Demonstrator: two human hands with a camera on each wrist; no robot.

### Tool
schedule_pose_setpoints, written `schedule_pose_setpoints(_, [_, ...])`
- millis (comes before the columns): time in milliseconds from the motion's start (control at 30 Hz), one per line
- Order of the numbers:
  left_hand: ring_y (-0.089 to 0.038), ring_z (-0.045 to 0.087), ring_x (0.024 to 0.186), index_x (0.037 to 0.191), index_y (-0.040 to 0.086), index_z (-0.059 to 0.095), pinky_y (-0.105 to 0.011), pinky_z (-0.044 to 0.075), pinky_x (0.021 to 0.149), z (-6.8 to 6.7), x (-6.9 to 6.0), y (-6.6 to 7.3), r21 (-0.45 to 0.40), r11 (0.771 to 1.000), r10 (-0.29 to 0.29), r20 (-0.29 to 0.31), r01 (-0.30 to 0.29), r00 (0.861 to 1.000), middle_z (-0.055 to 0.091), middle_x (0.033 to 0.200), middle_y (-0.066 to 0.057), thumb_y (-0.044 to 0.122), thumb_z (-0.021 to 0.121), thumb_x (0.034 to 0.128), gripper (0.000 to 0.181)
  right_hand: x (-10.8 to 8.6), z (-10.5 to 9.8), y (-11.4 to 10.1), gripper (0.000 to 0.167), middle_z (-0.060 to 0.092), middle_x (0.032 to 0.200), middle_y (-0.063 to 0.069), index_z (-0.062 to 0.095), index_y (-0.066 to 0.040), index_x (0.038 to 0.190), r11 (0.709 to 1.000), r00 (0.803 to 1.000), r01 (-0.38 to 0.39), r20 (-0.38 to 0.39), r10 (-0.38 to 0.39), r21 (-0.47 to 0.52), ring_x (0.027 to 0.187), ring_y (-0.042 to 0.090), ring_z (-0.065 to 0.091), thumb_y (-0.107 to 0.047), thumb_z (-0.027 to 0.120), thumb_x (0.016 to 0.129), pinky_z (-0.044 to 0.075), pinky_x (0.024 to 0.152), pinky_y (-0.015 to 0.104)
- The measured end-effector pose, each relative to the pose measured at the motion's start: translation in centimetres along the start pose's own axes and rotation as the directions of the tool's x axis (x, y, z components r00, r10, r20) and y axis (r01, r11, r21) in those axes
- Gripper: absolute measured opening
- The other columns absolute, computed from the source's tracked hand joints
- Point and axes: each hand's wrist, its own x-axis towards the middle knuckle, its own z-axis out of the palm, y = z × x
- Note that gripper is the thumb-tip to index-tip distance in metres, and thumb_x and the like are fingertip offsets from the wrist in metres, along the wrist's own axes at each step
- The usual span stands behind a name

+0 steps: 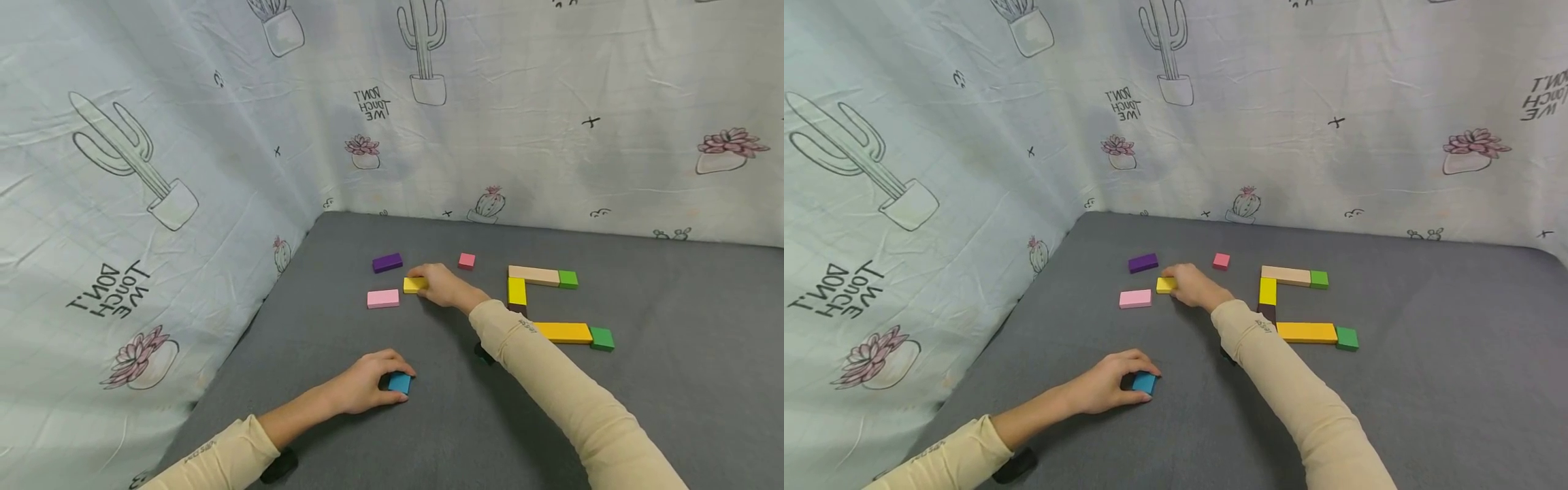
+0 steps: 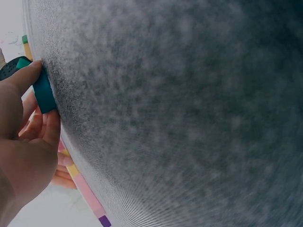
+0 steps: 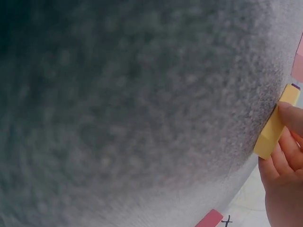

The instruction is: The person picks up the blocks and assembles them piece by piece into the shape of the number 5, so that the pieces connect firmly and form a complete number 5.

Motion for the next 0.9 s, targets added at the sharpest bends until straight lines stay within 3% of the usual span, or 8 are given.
schedule_pose_setpoints(167, [-0.009, 0.053, 0.096, 0.116, 0.010, 0.066, -0.022, 0.045, 0.081, -0.1, 0.0, 0.1, -0.007, 1.000, 0.001, 0.004, -0.001, 1.000, 0.058, 0.109, 0.000, 0.020, 0.073, 0.0866, 0.032, 0.0, -0.2, -0.2, 0.044, 0.053, 0.130, 0.019, 0.051, 0.003, 0.134, 1.000, 1.000, 0.010, -0.006, -0.010, -0.017, 0.118, 0.031, 0.049, 0.000, 0.061, 0.092, 0.039, 0.098, 0.042])
schedule_pose_setpoints(367, [-0.009, 0.052, 0.096, 0.116, 0.011, 0.065, -0.022, 0.045, 0.081, -0.1, 0.0, 0.1, -0.006, 1.000, -0.016, 0.012, 0.016, 1.000, 0.057, 0.110, 0.001, 0.020, 0.073, 0.0868, 0.032, -0.4, -0.9, 0.2, 0.046, 0.051, 0.126, 0.022, 0.048, 0.005, 0.135, 1.000, 0.994, -0.006, -0.113, 0.005, -0.003, 0.116, 0.033, 0.050, 0.002, 0.061, 0.091, 0.039, 0.097, 0.044])
schedule_pose_setpoints(533, [-0.009, 0.052, 0.097, 0.116, 0.010, 0.066, -0.022, 0.045, 0.081, 0.0, 0.1, 0.2, 0.004, 1.000, -0.012, 0.006, 0.011, 1.000, 0.058, 0.110, 0.001, 0.020, 0.073, 0.0865, 0.032, -1.1, -2.2, 1.1, 0.048, 0.048, 0.129, 0.024, 0.045, 0.005, 0.137, 0.989, 0.980, -0.074, -0.172, 0.095, 0.128, 0.116, 0.035, 0.048, -0.001, 0.061, 0.092, 0.038, 0.097, 0.046])
schedule_pose_setpoints(633, [-0.009, 0.053, 0.097, 0.116, 0.010, 0.066, -0.021, 0.045, 0.081, 0.0, 0.0, 0.2, 0.010, 1.000, -0.010, 0.001, 0.010, 1.000, 0.058, 0.110, 0.000, 0.020, 0.073, 0.0864, 0.032, -1.8, -3.4, 1.8, 0.049, 0.048, 0.131, 0.024, 0.043, 0.005, 0.138, 0.968, 0.971, -0.119, -0.178, 0.160, 0.221, 0.115, 0.035, 0.048, -0.004, 0.060, 0.094, 0.039, 0.096, 0.047])
schedule_pose_setpoints(733, [-0.009, 0.053, 0.097, 0.116, 0.010, 0.066, -0.021, 0.045, 0.080, 0.1, 0.0, 0.2, 0.014, 1.000, -0.010, -0.004, 0.010, 1.000, 0.058, 0.110, 0.000, 0.020, 0.073, 0.0865, 0.032, -2.7, -4.8, 2.7, 0.050, 0.046, 0.132, 0.025, 0.039, 0.005, 0.140, 0.921, 0.955, -0.175, -0.168, 0.245, 0.347, 0.115, 0.035, 0.048, -0.004, 0.059, 0.094, 0.040, 0.094, 0.046])
schedule_pose_setpoints(900, [-0.010, 0.053, 0.097, 0.116, 0.010, 0.065, -0.021, 0.045, 0.080, 0.1, 0.0, 0.2, 0.016, 1.000, -0.003, -0.007, 0.004, 1.000, 0.058, 0.111, 0.000, 0.020, 0.073, 0.0869, 0.031, -4.4, -7.2, 4.3, 0.060, 0.041, 0.135, 0.025, 0.033, 0.006, 0.143, 0.776, 0.910, -0.250, -0.134, 0.393, 0.579, 0.117, 0.036, 0.044, -0.007, 0.062, 0.093, 0.039, 0.097, 0.045])
